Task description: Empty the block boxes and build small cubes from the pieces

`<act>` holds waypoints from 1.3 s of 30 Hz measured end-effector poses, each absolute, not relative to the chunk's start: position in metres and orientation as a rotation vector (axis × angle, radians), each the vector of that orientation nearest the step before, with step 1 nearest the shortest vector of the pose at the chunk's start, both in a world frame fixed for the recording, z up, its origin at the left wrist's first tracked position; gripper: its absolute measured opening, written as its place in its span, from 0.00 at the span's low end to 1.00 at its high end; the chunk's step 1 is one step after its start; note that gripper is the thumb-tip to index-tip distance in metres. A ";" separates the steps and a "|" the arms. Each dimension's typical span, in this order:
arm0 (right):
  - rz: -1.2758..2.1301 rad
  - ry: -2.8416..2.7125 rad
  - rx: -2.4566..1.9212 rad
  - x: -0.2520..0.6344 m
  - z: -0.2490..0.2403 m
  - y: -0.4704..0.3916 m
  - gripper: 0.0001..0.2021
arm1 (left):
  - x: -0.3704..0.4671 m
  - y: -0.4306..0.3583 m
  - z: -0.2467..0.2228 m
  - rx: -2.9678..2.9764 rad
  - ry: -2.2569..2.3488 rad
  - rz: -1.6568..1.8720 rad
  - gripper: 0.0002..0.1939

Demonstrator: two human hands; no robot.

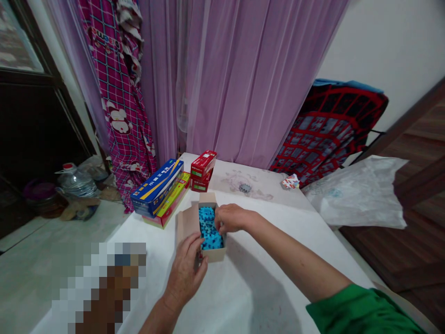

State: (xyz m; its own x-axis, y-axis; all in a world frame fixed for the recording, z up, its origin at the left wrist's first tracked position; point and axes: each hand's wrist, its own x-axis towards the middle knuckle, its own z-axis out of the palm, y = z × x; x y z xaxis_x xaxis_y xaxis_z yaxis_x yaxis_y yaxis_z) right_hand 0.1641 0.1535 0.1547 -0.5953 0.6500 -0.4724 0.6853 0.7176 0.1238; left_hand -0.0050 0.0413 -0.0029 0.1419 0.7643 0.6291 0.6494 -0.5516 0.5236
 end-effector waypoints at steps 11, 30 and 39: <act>0.089 2.468 1.038 0.153 0.152 0.144 0.11 | -0.006 0.041 -0.003 2.280 1.413 1.341 0.20; -0.026 2.555 1.050 0.161 0.130 0.125 0.12 | -0.005 0.041 -0.004 2.278 1.428 1.368 0.20; -0.031 2.524 1.013 0.155 0.129 0.129 0.12 | -0.005 0.040 -0.001 2.288 1.418 1.363 0.19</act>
